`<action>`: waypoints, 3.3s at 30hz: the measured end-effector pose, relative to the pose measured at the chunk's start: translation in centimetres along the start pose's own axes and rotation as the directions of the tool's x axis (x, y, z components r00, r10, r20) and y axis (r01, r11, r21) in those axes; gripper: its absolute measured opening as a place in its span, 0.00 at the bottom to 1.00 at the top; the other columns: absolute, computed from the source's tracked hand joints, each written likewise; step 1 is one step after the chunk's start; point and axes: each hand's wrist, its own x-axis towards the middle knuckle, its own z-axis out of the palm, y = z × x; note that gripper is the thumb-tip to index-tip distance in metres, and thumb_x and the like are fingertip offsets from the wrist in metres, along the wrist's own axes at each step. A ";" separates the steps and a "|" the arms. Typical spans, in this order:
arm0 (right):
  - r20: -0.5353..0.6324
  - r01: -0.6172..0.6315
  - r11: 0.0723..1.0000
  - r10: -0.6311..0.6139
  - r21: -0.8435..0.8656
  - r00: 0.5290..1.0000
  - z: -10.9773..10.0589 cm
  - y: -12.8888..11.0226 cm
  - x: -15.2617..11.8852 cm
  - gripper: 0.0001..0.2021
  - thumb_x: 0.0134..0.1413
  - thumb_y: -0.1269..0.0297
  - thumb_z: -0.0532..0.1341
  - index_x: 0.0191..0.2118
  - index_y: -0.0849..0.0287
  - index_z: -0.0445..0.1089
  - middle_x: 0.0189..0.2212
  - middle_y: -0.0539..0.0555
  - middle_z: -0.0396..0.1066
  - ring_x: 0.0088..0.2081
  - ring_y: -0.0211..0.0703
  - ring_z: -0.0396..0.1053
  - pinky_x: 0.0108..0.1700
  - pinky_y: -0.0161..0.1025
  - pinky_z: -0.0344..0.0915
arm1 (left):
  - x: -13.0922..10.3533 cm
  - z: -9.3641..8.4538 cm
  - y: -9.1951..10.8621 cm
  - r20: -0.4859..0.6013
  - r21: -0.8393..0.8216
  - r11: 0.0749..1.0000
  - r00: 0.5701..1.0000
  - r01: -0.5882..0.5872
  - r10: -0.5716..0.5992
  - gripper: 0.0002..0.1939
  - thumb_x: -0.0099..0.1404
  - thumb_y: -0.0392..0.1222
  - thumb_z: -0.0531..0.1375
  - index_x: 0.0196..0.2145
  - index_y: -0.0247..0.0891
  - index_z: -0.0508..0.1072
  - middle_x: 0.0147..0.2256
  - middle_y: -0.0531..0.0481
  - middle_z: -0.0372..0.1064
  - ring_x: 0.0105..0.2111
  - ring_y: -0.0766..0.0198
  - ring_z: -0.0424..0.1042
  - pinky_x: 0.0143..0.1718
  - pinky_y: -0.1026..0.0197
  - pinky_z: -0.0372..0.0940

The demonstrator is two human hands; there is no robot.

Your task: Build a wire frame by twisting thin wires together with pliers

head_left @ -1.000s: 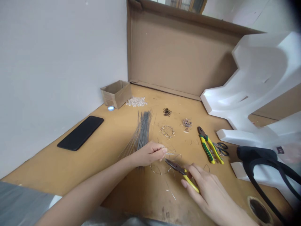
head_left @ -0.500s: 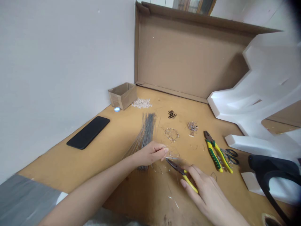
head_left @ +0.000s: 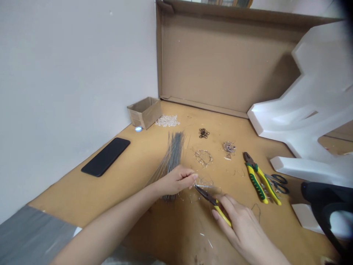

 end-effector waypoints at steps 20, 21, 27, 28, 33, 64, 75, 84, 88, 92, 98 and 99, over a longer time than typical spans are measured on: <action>0.059 -0.002 0.998 -0.002 0.059 0.998 0.0 -0.3 -0.5 0.09 0.60 0.63 0.45 0.33 0.56 0.60 0.28 0.51 0.67 0.31 0.40 0.68 0.32 0.35 0.60 | -0.2 0.2 -0.1 0.027 -0.005 1.000 0.999 -0.028 0.028 0.20 0.64 0.44 0.44 0.18 0.34 0.58 0.17 0.56 0.54 0.19 0.73 0.54 0.22 0.70 0.51; 0.065 -0.007 0.997 0.002 0.074 0.998 -0.1 -0.4 -0.6 0.09 0.60 0.63 0.45 0.33 0.56 0.60 0.28 0.50 0.67 0.30 0.40 0.68 0.31 0.35 0.60 | -0.2 0.2 -0.1 0.024 -0.006 1.000 0.999 -0.028 0.028 0.20 0.64 0.44 0.44 0.18 0.34 0.58 0.17 0.56 0.54 0.19 0.73 0.54 0.23 0.70 0.51; 0.075 -0.037 0.991 0.027 0.132 0.997 -0.9 -1.0 -0.8 0.09 0.60 0.63 0.46 0.34 0.56 0.60 0.28 0.50 0.67 0.31 0.39 0.68 0.33 0.35 0.60 | -0.2 0.2 0.4 0.027 -0.001 1.000 1.000 -0.014 0.014 0.19 0.64 0.43 0.45 0.18 0.34 0.59 0.17 0.56 0.55 0.19 0.73 0.55 0.23 0.70 0.51; 0.078 -0.041 0.989 0.030 0.145 0.997 -1.1 -1.1 -0.9 0.09 0.60 0.62 0.46 0.34 0.55 0.60 0.28 0.50 0.67 0.31 0.39 0.67 0.33 0.35 0.60 | -0.2 0.2 0.5 0.027 0.003 1.000 1.000 -0.010 0.010 0.19 0.64 0.43 0.45 0.17 0.34 0.59 0.17 0.56 0.55 0.19 0.73 0.55 0.23 0.69 0.51; 0.075 -0.071 0.979 0.058 0.190 0.996 -1.3 -1.4 -1.1 0.10 0.60 0.60 0.46 0.33 0.55 0.61 0.29 0.50 0.67 0.33 0.39 0.67 0.35 0.34 0.60 | -0.2 0.3 0.7 0.020 -0.020 1.000 1.000 -0.011 0.011 0.19 0.63 0.43 0.45 0.17 0.34 0.58 0.18 0.56 0.55 0.20 0.73 0.55 0.24 0.69 0.52; 0.100 -0.132 0.987 0.122 0.093 0.987 -1.8 -1.4 -1.5 0.12 0.59 0.57 0.46 0.36 0.55 0.63 0.31 0.52 0.69 0.32 0.41 0.68 0.35 0.35 0.60 | -0.1 0.4 0.5 0.016 0.018 0.999 0.999 -0.033 0.032 0.19 0.63 0.43 0.45 0.18 0.34 0.60 0.18 0.56 0.55 0.21 0.72 0.56 0.25 0.69 0.52; -0.216 -0.447 0.832 0.394 -0.329 0.893 0.9 5.0 -0.5 0.19 0.53 0.49 0.49 0.44 0.54 0.65 0.36 0.56 0.69 0.37 0.50 0.69 0.32 0.40 0.61 | -0.2 0.5 0.2 0.039 -0.428 0.903 0.999 0.045 -0.031 0.20 0.63 0.49 0.46 0.19 0.34 0.59 0.17 0.57 0.51 0.17 0.73 0.49 0.21 0.68 0.47; -0.271 -0.329 0.931 0.280 -0.158 0.921 1.8 5.2 -0.3 0.22 0.51 0.49 0.53 0.46 0.59 0.65 0.43 0.59 0.65 0.46 0.52 0.62 0.46 0.47 0.58 | -0.4 0.7 0.6 0.128 -0.455 0.887 0.992 0.076 -0.019 0.19 0.64 0.50 0.46 0.23 0.33 0.63 0.17 0.57 0.53 0.17 0.74 0.50 0.20 0.69 0.47; -0.184 -0.171 0.887 0.270 0.428 0.945 0.2 2.8 1.1 0.18 0.58 0.54 0.47 0.42 0.59 0.67 0.41 0.57 0.69 0.45 0.44 0.65 0.50 0.44 0.57 | -0.4 0.8 0.5 0.140 -0.419 0.905 0.990 0.072 -0.014 0.19 0.65 0.50 0.45 0.25 0.33 0.64 0.15 0.58 0.52 0.16 0.74 0.51 0.21 0.69 0.49; 0.073 -0.137 0.599 0.131 0.789 0.989 0.3 0.3 3.4 0.12 0.54 0.56 0.55 0.36 0.59 0.67 0.28 0.52 0.71 0.32 0.40 0.68 0.39 0.39 0.63 | -0.2 1.1 0.2 0.077 -0.340 0.938 0.996 0.067 -0.043 0.20 0.64 0.50 0.46 0.26 0.33 0.65 0.14 0.59 0.52 0.16 0.74 0.52 0.20 0.69 0.50; 0.125 -0.181 0.409 0.159 0.894 0.979 1.9 0.4 4.9 0.12 0.50 0.57 0.60 0.36 0.61 0.67 0.22 0.50 0.70 0.23 0.34 0.66 0.29 0.34 0.60 | 0.5 1.5 -1.2 -0.033 -0.329 0.935 0.988 0.134 -0.154 0.22 0.62 0.54 0.47 0.26 0.32 0.67 0.16 0.55 0.62 0.15 0.73 0.57 0.19 0.69 0.54; 0.124 -0.185 0.401 0.173 0.897 0.977 2.0 0.6 4.8 0.12 0.50 0.57 0.60 0.36 0.61 0.67 0.22 0.50 0.70 0.22 0.34 0.65 0.28 0.34 0.60 | 0.6 1.5 -1.4 -0.024 -0.347 0.927 0.986 0.144 -0.163 0.22 0.62 0.54 0.47 0.28 0.32 0.67 0.19 0.53 0.66 0.15 0.73 0.58 0.20 0.68 0.55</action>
